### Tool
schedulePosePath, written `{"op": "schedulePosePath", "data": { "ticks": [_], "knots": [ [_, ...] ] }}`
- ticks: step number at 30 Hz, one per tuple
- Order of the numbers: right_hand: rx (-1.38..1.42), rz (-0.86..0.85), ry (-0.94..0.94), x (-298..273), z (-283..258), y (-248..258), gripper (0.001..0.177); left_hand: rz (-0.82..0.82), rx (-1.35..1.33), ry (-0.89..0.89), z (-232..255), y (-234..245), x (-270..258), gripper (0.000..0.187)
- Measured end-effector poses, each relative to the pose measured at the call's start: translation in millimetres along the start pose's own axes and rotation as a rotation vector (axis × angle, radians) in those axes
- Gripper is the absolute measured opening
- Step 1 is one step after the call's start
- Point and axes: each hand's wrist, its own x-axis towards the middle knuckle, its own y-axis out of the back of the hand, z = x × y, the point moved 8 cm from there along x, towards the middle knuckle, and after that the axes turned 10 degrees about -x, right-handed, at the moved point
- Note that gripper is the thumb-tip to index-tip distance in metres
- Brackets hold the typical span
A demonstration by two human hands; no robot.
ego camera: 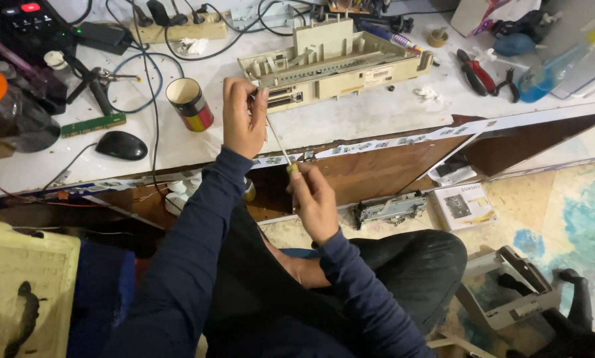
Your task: The person uses a screwdriver to remove screws from a beige electronic device casing on a cluttered workbench. They then use pliers to adjust a metal bracket on the device.
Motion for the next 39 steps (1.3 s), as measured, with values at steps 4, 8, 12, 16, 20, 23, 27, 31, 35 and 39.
{"op": "schedulePosePath", "data": {
  "ticks": [4, 8, 12, 16, 20, 23, 27, 31, 35, 39],
  "knots": [
    [0.049, 0.067, 0.012, -9, 0, 8, 0.028, -0.035, -0.287, 0.175, 8, 2, 7, 0.023],
    [0.097, 0.102, -0.062, -6, -8, 26, 0.030, -0.029, -0.380, 0.208, 8, 4, 14, 0.025],
    [0.125, 0.072, -0.091, -4, -12, 28, 0.030, -0.005, -0.449, 0.247, 4, 4, 19, 0.027],
    [0.092, 0.038, -0.062, -3, -26, 26, 0.032, 0.032, -0.529, 0.328, 4, 5, 27, 0.027],
    [0.100, 0.001, -0.018, -3, -41, 18, 0.034, 0.028, -0.543, 0.366, 3, 6, 29, 0.028],
    [0.094, -0.010, 0.015, -1, -39, 15, 0.032, 0.026, -0.539, 0.386, 0, 5, 27, 0.026],
    [0.095, 0.030, 0.036, -1, -40, 21, 0.031, 0.045, -0.536, 0.380, -2, 6, 26, 0.025],
    [0.105, 0.124, -0.028, -2, -23, 37, 0.031, 0.050, -0.549, 0.385, -5, 6, 25, 0.026],
    [0.133, 0.169, -0.057, -1, -10, 49, 0.030, 0.057, -0.550, 0.385, -1, 7, 25, 0.026],
    [0.112, 0.141, -0.085, -1, -14, 47, 0.030, 0.061, -0.532, 0.373, 2, 7, 25, 0.026]
  ]
}}
